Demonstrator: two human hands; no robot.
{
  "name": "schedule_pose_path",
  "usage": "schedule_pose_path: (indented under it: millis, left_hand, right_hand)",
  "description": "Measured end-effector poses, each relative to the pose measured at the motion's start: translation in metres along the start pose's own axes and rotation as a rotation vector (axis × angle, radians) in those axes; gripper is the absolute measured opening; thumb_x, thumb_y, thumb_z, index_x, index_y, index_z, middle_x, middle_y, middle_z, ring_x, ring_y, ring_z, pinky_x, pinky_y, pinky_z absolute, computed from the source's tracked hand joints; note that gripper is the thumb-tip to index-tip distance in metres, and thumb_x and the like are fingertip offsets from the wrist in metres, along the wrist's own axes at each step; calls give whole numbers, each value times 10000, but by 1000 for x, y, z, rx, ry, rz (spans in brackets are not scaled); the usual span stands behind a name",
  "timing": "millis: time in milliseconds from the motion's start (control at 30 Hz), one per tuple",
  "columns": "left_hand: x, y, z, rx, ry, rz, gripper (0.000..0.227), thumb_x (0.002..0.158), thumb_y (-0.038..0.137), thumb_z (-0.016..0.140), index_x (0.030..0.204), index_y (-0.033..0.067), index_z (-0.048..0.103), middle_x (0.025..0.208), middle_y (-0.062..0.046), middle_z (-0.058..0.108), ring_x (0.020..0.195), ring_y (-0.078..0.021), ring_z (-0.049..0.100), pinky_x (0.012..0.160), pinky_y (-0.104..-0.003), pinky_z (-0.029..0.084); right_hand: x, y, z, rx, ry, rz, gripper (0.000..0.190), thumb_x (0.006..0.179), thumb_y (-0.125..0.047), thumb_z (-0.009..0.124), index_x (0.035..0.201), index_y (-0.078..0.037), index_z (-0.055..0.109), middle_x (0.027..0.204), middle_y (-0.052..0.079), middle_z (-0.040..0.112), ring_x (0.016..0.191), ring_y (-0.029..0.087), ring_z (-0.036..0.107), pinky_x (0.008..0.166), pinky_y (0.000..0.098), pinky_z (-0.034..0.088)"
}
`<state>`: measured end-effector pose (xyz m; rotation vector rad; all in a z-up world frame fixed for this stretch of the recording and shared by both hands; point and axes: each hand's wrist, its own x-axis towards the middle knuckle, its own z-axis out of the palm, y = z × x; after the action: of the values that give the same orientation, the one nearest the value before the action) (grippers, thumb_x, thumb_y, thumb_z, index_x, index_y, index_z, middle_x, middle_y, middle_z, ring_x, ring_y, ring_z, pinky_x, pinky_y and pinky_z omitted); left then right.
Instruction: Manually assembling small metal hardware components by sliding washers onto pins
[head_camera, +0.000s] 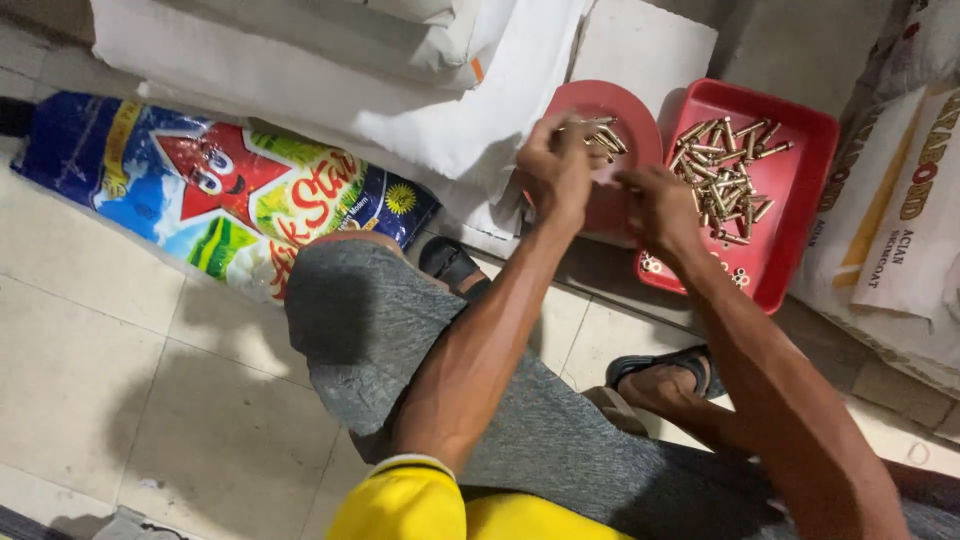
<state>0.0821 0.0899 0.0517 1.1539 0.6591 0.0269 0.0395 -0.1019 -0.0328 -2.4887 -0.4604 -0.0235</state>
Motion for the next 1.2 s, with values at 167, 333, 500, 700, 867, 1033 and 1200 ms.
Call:
schedule_pose_path:
  millis: [167, 333, 500, 700, 867, 1033, 1200]
  left_hand:
    - [-16, 23, -18, -27, -4, -7, 331, 972, 145, 583, 1169, -120, 604, 939, -273, 737, 646, -248, 733, 571, -311, 644]
    - [-7, -22, -36, 134, -65, -16, 286, 933, 89, 588, 1102, -136, 641, 880, -270, 731, 620, -266, 729, 548, -341, 644]
    - [-1, -67, -32, 824, -343, 421, 203, 899, 157, 670, 1065, 106, 777, 969, -155, 764, 996, -374, 748, 879, -496, 609]
    - [-37, -71, -16, 728, -707, 448, 181, 873, 117, 689, 1003, 172, 802, 973, -132, 777, 997, -346, 746, 870, -444, 623]
    - [-64, -72, -6, 539, -747, 189, 249, 875, 64, 725, 1122, 72, 749, 948, -239, 758, 900, -364, 759, 742, -443, 630]
    - [-38, -89, -11, 250, -692, -187, 287, 902, -60, 679, 1170, -153, 632, 936, -374, 687, 809, -368, 746, 736, -442, 664]
    - [-48, -84, -11, 147, -675, -201, 271, 889, -47, 615, 1143, -133, 575, 942, -359, 665, 791, -386, 737, 745, -460, 672]
  right_hand:
    - [26, 41, 78, -315, -138, 69, 200, 979, -238, 678, 1175, -222, 717, 1176, 68, 593, 1093, 355, 628, 846, 489, 603]
    - [25, 32, 56, -445, -249, 5, 155, 1059, -222, 544, 1152, -185, 662, 1185, 77, 597, 1156, 302, 604, 819, 432, 603]
    - [10, -12, -25, -3, -35, 35, 153, 968, -80, 692, 1103, -119, 750, 961, 137, 719, 951, 343, 718, 806, 428, 578]
    - [-33, -51, -102, 49, 25, 253, 193, 935, -52, 780, 1110, -133, 765, 867, 100, 714, 824, 283, 706, 729, 401, 559]
    - [-52, -62, -105, 377, 149, 427, 143, 979, -79, 763, 1102, -35, 704, 797, 153, 689, 734, 263, 674, 696, 387, 549]
    - [-86, -37, -67, 489, 171, 554, 151, 1034, -1, 672, 1179, 40, 674, 820, 182, 665, 756, 235, 641, 709, 389, 535]
    - [-114, 9, -31, 43, -173, 440, 219, 866, -221, 756, 1080, -174, 751, 1042, 175, 718, 983, 456, 689, 912, 597, 541]
